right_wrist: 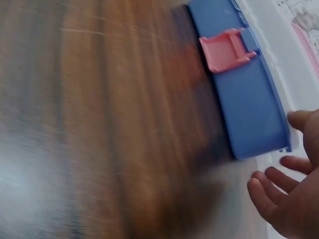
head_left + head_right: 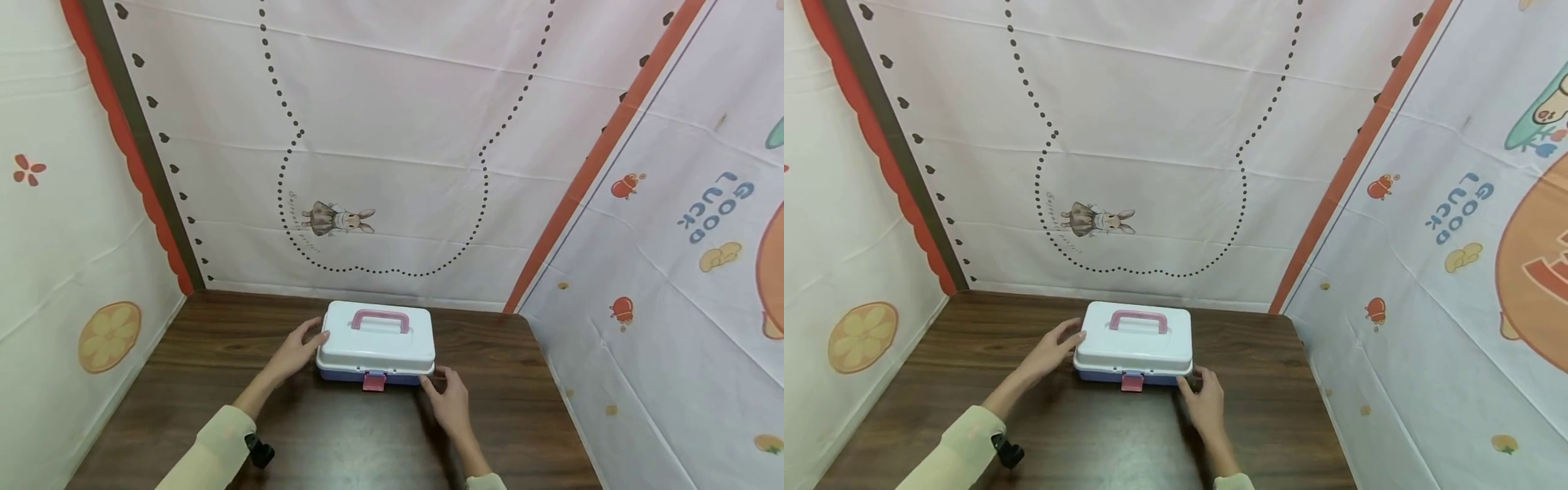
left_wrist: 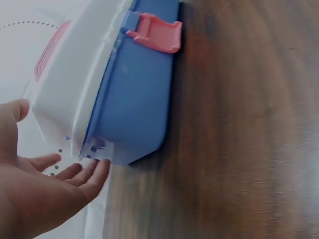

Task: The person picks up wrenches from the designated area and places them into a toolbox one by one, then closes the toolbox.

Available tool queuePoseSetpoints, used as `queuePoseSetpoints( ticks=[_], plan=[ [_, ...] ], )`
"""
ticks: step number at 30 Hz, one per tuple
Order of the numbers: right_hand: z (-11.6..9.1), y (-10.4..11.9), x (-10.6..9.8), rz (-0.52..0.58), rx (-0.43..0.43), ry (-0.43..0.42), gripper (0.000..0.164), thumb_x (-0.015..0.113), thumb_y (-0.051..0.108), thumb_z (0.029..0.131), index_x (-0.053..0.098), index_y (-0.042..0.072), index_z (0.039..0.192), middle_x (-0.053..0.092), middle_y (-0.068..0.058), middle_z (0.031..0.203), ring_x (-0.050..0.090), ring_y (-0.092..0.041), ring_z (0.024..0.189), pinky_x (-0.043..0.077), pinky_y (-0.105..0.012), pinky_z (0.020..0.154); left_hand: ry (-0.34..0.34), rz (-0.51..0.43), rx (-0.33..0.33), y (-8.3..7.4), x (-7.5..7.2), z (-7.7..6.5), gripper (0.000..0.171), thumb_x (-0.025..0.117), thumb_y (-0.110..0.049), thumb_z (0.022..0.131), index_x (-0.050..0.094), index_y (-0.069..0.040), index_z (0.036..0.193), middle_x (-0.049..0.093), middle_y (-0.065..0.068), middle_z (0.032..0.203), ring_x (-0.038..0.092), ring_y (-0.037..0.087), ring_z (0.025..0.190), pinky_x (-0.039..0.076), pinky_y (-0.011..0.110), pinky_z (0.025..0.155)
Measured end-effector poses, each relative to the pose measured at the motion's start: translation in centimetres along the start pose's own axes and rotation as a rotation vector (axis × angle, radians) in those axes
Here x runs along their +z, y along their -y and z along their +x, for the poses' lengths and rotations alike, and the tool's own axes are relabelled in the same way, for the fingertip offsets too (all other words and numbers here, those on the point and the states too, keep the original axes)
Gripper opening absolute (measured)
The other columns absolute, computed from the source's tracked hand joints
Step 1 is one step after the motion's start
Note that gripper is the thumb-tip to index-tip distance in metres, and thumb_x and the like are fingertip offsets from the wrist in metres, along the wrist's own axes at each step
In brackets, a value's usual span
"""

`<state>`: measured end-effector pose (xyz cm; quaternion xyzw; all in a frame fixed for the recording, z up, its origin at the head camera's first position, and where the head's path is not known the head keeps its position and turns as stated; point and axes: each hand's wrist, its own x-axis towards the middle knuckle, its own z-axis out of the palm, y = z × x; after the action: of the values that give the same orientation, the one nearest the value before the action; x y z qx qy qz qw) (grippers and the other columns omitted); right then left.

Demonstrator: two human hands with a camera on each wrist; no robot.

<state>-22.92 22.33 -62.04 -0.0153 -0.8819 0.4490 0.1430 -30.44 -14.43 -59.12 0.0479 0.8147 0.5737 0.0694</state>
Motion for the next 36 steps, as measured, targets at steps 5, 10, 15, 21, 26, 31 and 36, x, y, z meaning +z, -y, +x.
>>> queuePoseSetpoints(
  ticks=[5, 10, 15, 21, 26, 31, 36],
  plan=[
    [-1.1, 0.2, 1.6, 0.016, -0.013, 0.143, 0.019, 0.08, 0.026, 0.097, 0.076, 0.007, 0.097, 0.076, 0.0, 0.088, 0.071, -0.012, 0.08, 0.057, -0.028, 0.071, 0.034, -0.036, -0.109, -0.5, -0.4, 1.5, 0.089, 0.055, -0.061, 0.106, 0.028, 0.0, 0.164, 0.032, 0.029, 0.166, 0.039, 0.045, 0.149, 0.046, 0.056, 0.112],
    [-1.6, 1.4, 3.6, 0.082, -0.071, 0.268, 0.024, 0.078, 0.025, 0.099, 0.077, 0.002, 0.107, 0.078, -0.001, 0.096, 0.073, -0.016, 0.089, 0.059, -0.031, 0.08, 0.05, -0.067, -0.183, -0.4, -0.2, 2.6, 0.094, 0.057, -0.064, 0.103, 0.026, 0.0, 0.165, 0.03, 0.029, 0.166, 0.043, 0.043, 0.146, 0.047, 0.057, 0.111],
    [-2.0, 2.5, 5.1, 0.196, -0.01, 0.305, 0.026, 0.077, 0.022, 0.099, 0.076, 0.0, 0.113, 0.078, -0.005, 0.104, 0.073, -0.02, 0.098, 0.058, -0.032, 0.086, 0.067, -0.094, -0.226, 0.0, 0.0, 3.0, 0.094, 0.057, -0.065, 0.102, 0.026, -0.003, 0.166, 0.03, 0.028, 0.167, 0.043, 0.04, 0.146, 0.044, 0.059, 0.114],
    [-2.4, 3.2, 5.7, 0.28, 0.053, 0.324, 0.024, 0.076, 0.02, 0.1, 0.074, 0.001, 0.115, 0.077, -0.006, 0.105, 0.071, -0.017, 0.098, 0.056, -0.028, 0.085, 0.074, -0.112, -0.238, 0.2, 0.2, 2.9, 0.094, 0.058, -0.067, 0.101, 0.027, -0.006, 0.166, 0.03, 0.027, 0.167, 0.045, 0.04, 0.142, 0.05, 0.056, 0.108],
    [-2.7, 3.7, 5.4, 0.366, 0.073, 0.358, 0.028, 0.077, 0.017, 0.099, 0.072, -0.004, 0.117, 0.074, -0.011, 0.1, 0.066, -0.014, 0.087, 0.053, -0.023, 0.076, 0.058, -0.124, -0.238, 0.6, 0.2, 3.0, 0.097, 0.059, -0.07, 0.099, 0.027, -0.007, 0.166, 0.03, 0.026, 0.167, 0.047, 0.04, 0.142, 0.053, 0.054, 0.105],
    [-2.8, 4.2, 4.7, 0.512, 0.067, 0.397, 0.039, 0.077, 0.003, 0.095, 0.063, -0.013, 0.129, 0.071, -0.02, 0.103, 0.066, -0.012, 0.087, 0.054, -0.021, 0.075, 0.054, -0.128, -0.231, 0.5, 0.5, 3.2, 0.097, 0.059, -0.071, 0.099, 0.028, -0.008, 0.166, 0.029, 0.026, 0.168, 0.044, 0.04, 0.144, 0.05, 0.055, 0.108],
    [-2.4, 4.5, 4.0, 0.593, 0.053, 0.415, 0.042, 0.072, -0.007, 0.093, 0.059, -0.018, 0.131, 0.071, -0.029, 0.109, 0.07, -0.01, 0.09, 0.057, -0.02, 0.082, 0.05, -0.126, -0.233, 0.2, 0.7, 3.0, 0.095, 0.058, -0.068, 0.101, 0.027, -0.007, 0.167, 0.026, 0.026, 0.169, 0.042, 0.041, 0.146, 0.048, 0.056, 0.11]
  ],
)
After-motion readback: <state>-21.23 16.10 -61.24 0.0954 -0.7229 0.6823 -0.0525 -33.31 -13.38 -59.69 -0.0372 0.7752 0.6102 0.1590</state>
